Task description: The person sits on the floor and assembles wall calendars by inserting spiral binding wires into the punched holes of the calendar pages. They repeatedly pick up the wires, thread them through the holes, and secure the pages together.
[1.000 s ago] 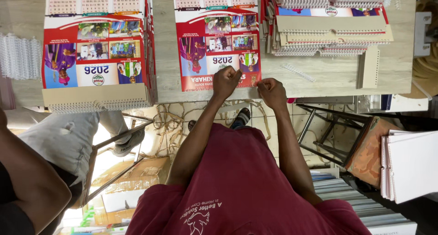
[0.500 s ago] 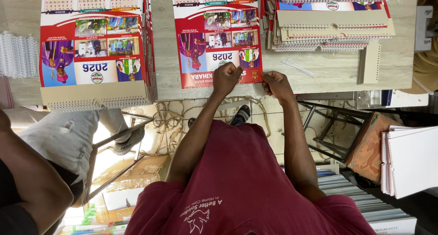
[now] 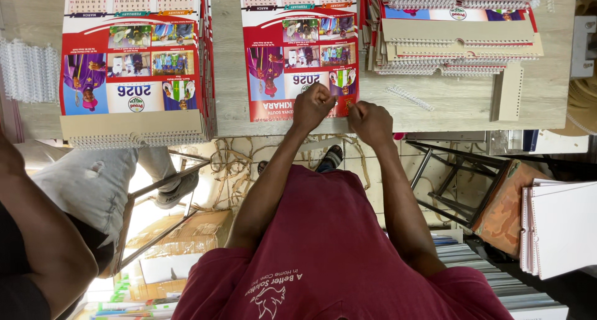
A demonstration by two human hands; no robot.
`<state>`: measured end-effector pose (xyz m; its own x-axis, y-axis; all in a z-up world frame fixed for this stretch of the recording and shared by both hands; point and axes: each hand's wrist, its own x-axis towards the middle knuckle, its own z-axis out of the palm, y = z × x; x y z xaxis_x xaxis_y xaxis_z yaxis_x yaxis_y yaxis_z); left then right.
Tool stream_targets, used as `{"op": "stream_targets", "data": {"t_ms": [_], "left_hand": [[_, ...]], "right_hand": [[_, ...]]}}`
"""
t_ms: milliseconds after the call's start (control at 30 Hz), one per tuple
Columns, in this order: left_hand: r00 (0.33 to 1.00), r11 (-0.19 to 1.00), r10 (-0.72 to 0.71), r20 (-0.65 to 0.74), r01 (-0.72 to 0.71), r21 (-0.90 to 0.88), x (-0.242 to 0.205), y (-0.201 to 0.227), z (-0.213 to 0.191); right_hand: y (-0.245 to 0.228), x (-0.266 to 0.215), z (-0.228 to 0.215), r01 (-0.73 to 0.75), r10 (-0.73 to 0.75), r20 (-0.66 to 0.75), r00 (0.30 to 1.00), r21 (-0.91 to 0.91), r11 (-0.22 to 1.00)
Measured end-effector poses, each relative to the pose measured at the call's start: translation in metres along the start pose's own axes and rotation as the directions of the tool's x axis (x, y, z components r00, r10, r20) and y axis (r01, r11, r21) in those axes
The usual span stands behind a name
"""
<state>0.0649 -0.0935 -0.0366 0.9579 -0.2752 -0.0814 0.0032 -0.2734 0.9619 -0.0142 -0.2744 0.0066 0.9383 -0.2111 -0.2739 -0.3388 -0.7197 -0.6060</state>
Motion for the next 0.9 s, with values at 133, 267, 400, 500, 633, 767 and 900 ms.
{"op": "stream_targets", "data": {"t_ms": [133, 267, 400, 500, 633, 767, 900], "left_hand": [[0.998, 0.993, 0.0, 0.063, 0.008, -0.115, 0.015, 0.012, -0.001], [0.994, 0.967, 0.026, 0.11, 0.003, -0.256, 0.034, 0.02, -0.003], [0.993, 0.971, -0.025, 0.114, 0.052, -0.232, 0.045, 0.023, -0.004], [0.992, 0.955, -0.003, 0.125, 0.04, -0.295, 0.055, 0.008, 0.003], [0.989, 0.923, -0.011, 0.15, 0.068, -0.379, 0.054, 0.007, 0.004], [0.987, 0.907, -0.02, 0.16, 0.086, -0.412, 0.058, 0.003, 0.006], [0.988, 0.898, -0.02, 0.153, 0.085, -0.433, 0.06, -0.013, 0.012]], "right_hand": [[-0.025, -0.006, 0.015, 0.192, -0.214, -0.045, 0.976, -0.291, 0.937], [-0.03, -0.015, 0.021, 0.419, -0.468, -0.12, 0.875, -0.296, 0.859], [-0.001, -0.009, 0.031, 0.513, -0.587, -0.19, 0.787, -0.326, 0.794], [0.008, -0.004, 0.032, 0.587, -0.642, -0.245, 0.726, -0.265, 0.765], [0.009, -0.003, 0.033, 0.63, -0.664, -0.29, 0.69, -0.213, 0.747], [0.007, -0.002, 0.034, 0.66, -0.681, -0.312, 0.663, -0.186, 0.728], [0.01, -0.002, 0.035, 0.631, -0.649, -0.3, 0.699, -0.168, 0.757]]}}
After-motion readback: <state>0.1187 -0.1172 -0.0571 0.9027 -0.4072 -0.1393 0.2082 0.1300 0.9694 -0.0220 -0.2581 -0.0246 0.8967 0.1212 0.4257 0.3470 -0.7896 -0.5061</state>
